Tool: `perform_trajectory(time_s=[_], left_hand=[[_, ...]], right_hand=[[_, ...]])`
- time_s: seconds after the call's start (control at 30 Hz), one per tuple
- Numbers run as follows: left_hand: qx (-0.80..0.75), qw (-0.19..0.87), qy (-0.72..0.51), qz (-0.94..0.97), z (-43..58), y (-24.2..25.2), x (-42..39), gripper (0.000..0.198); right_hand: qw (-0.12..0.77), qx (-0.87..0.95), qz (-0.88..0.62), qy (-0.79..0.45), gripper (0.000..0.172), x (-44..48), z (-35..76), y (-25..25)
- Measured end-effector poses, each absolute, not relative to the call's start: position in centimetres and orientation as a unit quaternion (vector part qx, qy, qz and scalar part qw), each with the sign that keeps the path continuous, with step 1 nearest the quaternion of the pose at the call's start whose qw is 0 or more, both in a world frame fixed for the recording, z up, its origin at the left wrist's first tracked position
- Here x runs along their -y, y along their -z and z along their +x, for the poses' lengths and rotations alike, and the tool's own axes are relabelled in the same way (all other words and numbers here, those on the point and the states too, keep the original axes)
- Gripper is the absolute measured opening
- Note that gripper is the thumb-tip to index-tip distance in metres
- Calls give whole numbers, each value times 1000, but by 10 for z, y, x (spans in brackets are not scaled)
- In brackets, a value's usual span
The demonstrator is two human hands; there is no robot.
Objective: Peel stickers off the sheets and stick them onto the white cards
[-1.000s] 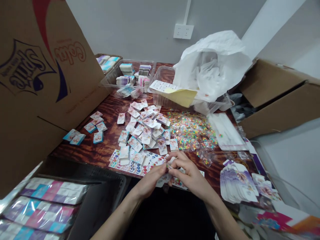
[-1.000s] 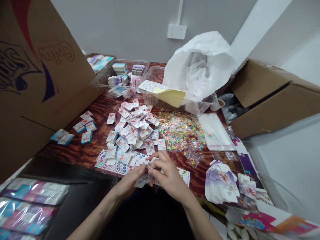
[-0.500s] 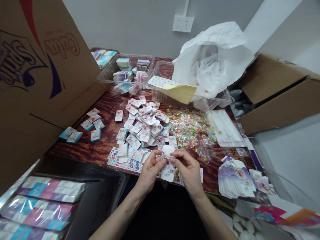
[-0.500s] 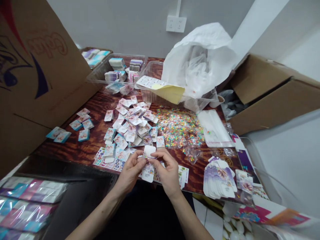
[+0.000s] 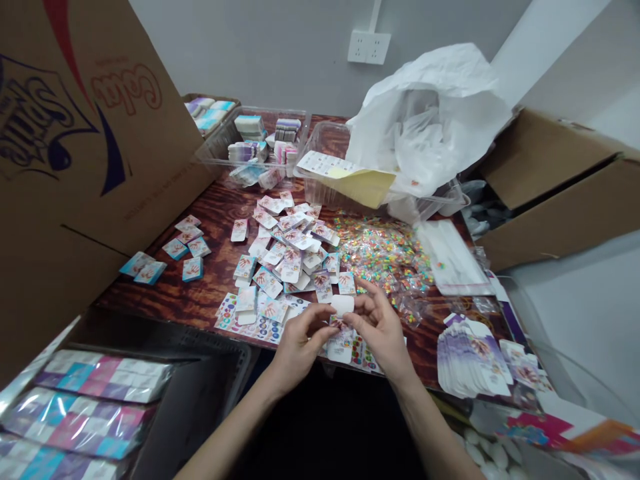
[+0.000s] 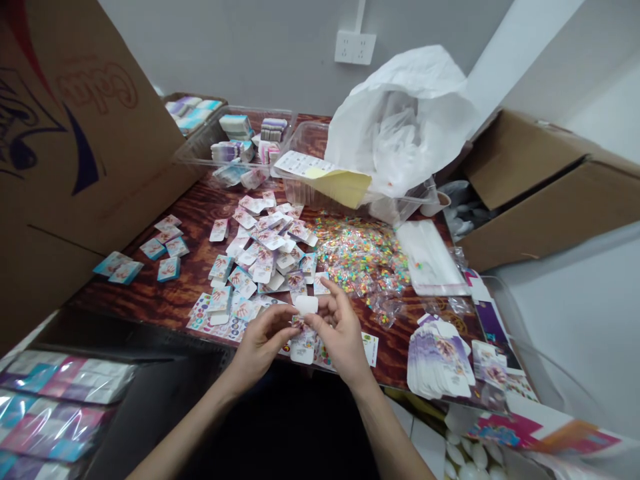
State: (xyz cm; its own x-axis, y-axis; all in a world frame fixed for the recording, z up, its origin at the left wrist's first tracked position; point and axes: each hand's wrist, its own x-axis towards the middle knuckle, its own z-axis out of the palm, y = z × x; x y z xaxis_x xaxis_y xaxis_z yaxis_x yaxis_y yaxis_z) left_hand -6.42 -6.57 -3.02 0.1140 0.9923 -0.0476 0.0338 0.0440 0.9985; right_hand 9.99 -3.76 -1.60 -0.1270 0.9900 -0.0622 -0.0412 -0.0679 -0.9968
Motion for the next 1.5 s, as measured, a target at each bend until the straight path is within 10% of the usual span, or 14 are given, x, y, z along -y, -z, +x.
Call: perform_trajectory(time_s=[0.2,0.93,1.5], left_hand=[[-477,591,-461,459,-67,33,61,32],[-470,598,-429,488,-73,46,65,37],[-597,306,-509,539,-100,25,19,25]], right_hand=[[405,588,-442,-543,11,36,107,10],[375,598,-468,-532,14,40,113,21],[396,678,-546,-293,23,-30,102,10]])
